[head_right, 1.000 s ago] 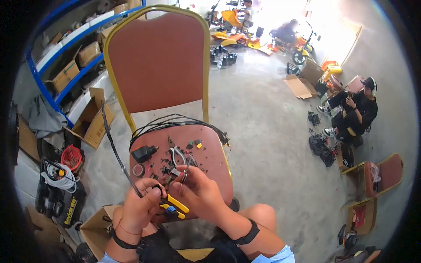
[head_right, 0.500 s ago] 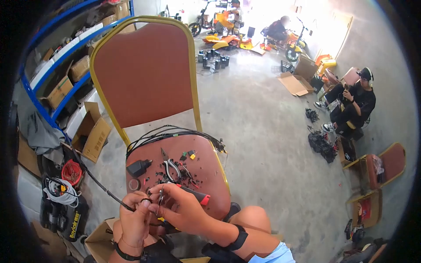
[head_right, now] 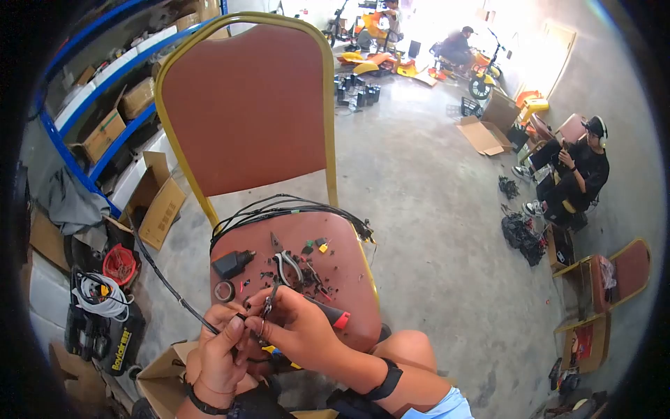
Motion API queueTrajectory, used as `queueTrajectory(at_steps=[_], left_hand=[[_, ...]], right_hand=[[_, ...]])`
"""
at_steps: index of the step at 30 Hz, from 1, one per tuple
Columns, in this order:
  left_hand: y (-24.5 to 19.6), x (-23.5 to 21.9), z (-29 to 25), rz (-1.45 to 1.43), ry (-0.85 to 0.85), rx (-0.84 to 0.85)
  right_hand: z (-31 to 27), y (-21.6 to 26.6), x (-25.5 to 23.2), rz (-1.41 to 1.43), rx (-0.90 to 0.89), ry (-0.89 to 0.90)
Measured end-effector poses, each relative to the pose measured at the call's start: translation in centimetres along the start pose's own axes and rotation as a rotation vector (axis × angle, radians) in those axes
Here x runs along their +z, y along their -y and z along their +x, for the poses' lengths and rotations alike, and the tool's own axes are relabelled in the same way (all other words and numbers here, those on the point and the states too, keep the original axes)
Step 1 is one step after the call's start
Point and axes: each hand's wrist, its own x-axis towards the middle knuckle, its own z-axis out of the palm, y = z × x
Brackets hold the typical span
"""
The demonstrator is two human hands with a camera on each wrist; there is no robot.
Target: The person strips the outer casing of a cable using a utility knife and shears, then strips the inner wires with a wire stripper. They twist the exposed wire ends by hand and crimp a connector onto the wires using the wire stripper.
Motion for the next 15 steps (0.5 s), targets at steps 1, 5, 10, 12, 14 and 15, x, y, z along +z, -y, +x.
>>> queueTrajectory(at_steps=[1,5,10,12,14,15], left_hand=[[0.0,0.0,-0.1,0.008,0.000,0.012],[0.1,-0.2,-0.1,0.031,0.003,0.061],[0.7,0.0,-0.3,-0.007,0.020,0.088],[1.4,-0.3,-0.2,-0.008,0.047,0.112],[1.4,0.1,-0.3,-0.009,0.062,0.118],[1.4,0.3,-0.4,-0.010,0.070,0.121]], right_hand=[[-0.1,0.0,0.0,0.003,-0.001,-0.001],[-0.6,0.0,0.0,-0.017,-0.024,0.012],[-1.3,-0.8,0.1,0.002,-0.048,0.007],[-1.5,-0.7,0.2,0.053,-0.032,-0.011],[-1.8,-0.2,0.7,0.182,-0.023,-0.034],[-1.8,0.1,0.7,0.193,0.007,-0.041]])
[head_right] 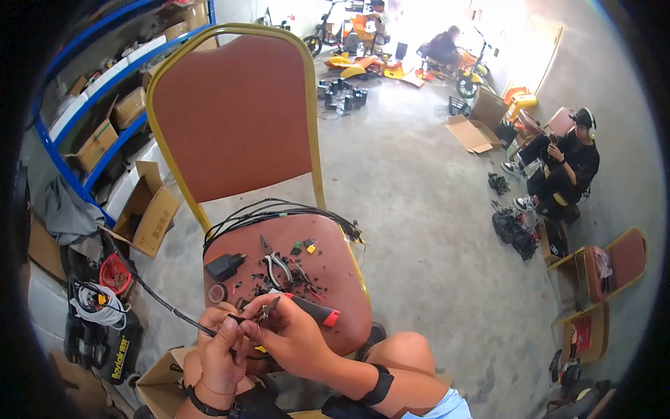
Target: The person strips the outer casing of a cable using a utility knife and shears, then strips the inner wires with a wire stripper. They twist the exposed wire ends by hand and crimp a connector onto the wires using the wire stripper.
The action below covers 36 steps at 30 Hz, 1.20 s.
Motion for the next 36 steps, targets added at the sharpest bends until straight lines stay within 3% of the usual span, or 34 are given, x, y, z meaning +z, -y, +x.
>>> queueTrajectory(at_steps=[8,14,17,20,23,26,30,36], left_hand=[[-0.7,0.5,-0.1,-0.042,-0.035,-0.095],[-1.1,0.0,-0.1,-0.058,0.013,-0.236],[-1.3,-0.3,-0.2,-0.019,0.063,-0.274],[-1.1,-0.6,0.0,0.009,0.113,-0.271],[-1.2,-0.7,0.2,0.021,0.132,-0.247],[-1.3,-0.1,0.7,0.111,0.122,-0.195],[-1.3,0.4,0.4,0.252,0.053,-0.166],[-2.2,0.4,0.8,0.314,0.053,-0.304]], right_hand=[[-0.1,0.2,-0.3,-0.149,0.022,-0.012],[-0.2,1.1,-0.2,-0.074,0.043,-0.080],[0.0,1.3,-0.8,-0.094,0.012,-0.053],[0.1,2.7,-1.6,-0.044,0.163,0.028],[0.5,3.1,-2.9,0.090,0.199,0.055],[0.8,3.1,-4.2,-0.168,0.191,0.083],[1.1,2.9,-4.5,-0.110,0.272,0.180],[1.7,2.9,-4.5,-0.096,0.268,0.233]])
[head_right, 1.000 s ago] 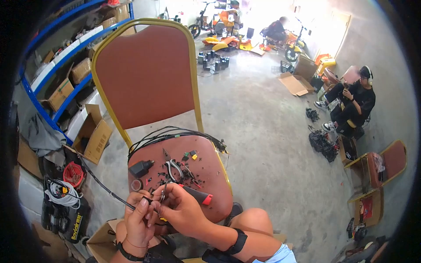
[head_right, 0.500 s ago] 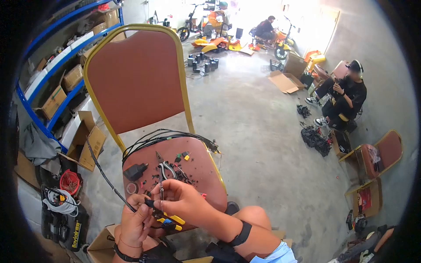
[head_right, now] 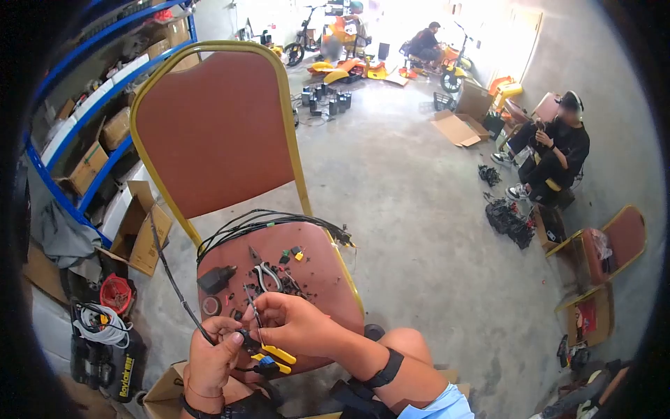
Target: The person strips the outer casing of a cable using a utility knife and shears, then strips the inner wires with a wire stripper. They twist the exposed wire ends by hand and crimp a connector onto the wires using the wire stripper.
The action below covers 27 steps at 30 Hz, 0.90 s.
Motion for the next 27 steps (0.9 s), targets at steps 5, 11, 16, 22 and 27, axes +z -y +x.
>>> queueTrajectory(at_steps=[5,11,16,22,27], left_hand=[[0.0,-0.5,0.0,-0.005,0.060,-0.025],[0.3,-1.0,-0.5,-0.015,0.065,-0.137],[0.4,-0.8,-0.4,-0.009,0.060,-0.099],[0.4,-0.5,-0.4,-0.099,-0.046,0.044],[0.6,-0.7,0.1,-0.259,-0.140,0.130]], right_hand=[[0.1,0.2,-0.2,0.055,-0.003,0.077],[-0.1,0.9,0.2,0.103,0.083,0.048],[0.0,0.8,0.4,0.223,0.150,0.015],[-0.1,3.1,1.1,-0.166,0.155,-0.112],[0.0,1.8,0.4,-0.485,0.103,-0.156]])
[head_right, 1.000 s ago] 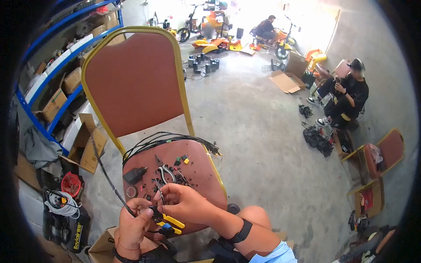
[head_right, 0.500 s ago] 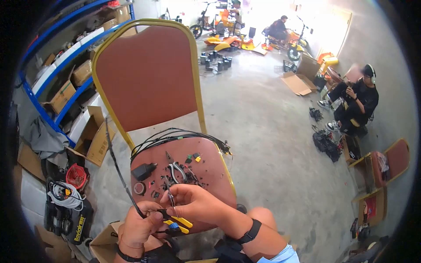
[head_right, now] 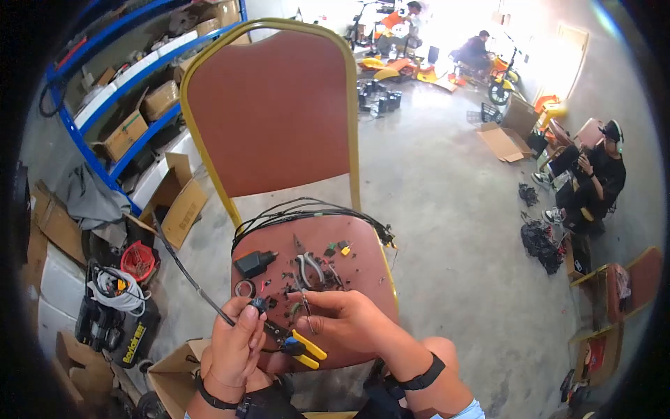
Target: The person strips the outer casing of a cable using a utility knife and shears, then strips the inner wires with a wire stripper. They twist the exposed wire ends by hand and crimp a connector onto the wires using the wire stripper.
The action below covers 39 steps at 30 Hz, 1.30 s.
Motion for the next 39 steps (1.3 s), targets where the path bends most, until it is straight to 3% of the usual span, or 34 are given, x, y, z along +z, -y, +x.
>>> queueTrajectory(at_steps=[3,6,9,15,21,29,32,39], left_hand=[[0.1,0.0,0.1,0.019,-0.009,0.015],[0.3,-0.1,0.3,0.059,-0.003,0.005],[-0.2,0.2,0.3,0.091,-0.018,-0.012],[-0.3,-0.3,0.3,0.119,0.037,-0.037],[-0.5,0.2,0.3,0.134,0.035,-0.017],[-0.4,-0.1,-0.2,0.209,0.081,-0.011],[-0.4,1.0,-0.1,0.180,0.010,0.023],[-0.2,0.6,0.0,0.207,0.024,0.039]], right_hand=[[-0.1,0.0,0.3,-0.215,-0.076,0.065],[0.3,-1.5,0.7,-0.069,-0.065,0.070],[0.4,-1.7,0.7,-0.147,-0.063,0.102],[0.5,-1.8,1.1,0.002,-0.078,0.300],[0.4,-1.8,1.3,0.066,-0.075,0.374],[0.3,-1.6,1.4,0.010,-0.121,0.350],[0.4,-2.0,1.3,0.008,-0.127,0.356],[0.4,-1.9,1.4,0.028,-0.115,0.342]])
